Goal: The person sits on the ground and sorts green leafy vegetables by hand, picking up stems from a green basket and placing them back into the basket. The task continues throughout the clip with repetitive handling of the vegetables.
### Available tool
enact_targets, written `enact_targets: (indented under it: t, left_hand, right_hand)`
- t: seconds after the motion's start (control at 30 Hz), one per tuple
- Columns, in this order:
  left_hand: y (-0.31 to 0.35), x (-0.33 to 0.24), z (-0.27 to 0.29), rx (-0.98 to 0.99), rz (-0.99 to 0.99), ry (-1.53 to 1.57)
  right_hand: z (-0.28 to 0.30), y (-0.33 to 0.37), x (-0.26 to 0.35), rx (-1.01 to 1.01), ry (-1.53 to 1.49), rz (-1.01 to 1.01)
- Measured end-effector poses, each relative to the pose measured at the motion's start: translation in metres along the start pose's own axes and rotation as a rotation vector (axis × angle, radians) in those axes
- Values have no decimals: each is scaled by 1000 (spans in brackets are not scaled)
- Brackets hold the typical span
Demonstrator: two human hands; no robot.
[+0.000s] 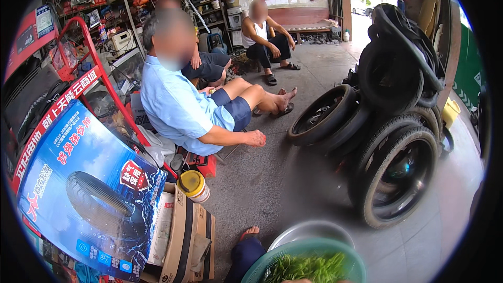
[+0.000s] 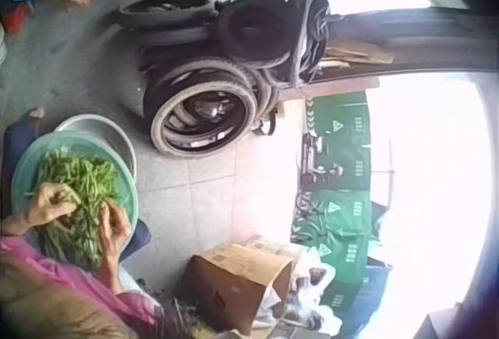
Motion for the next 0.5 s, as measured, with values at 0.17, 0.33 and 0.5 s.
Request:
enact_targets:
  t: [0.17, 0.33, 0.5]
  left_hand:
    - [51, -109, -11, -21, -778, -474]
    - [62, 0, 71, -499, -152, -338]
    - [67, 75, 91, -593, -18, -504]
  right_hand:
    - [16, 7, -40, -6, 700, 186]
    - [-3, 30, -95, 262, 596, -176]
    - [-10, 51, -119, 264, 544, -275]
Point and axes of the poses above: each hand's wrist, its own y-axis away from the middle knuckle, its own z-axis out of the back of the hand, x = y × z, the point moved 8 cm from there along -y, towards the middle knuckle, and after that the axes turned 6 degrees about -x, right-handed, at the moved point
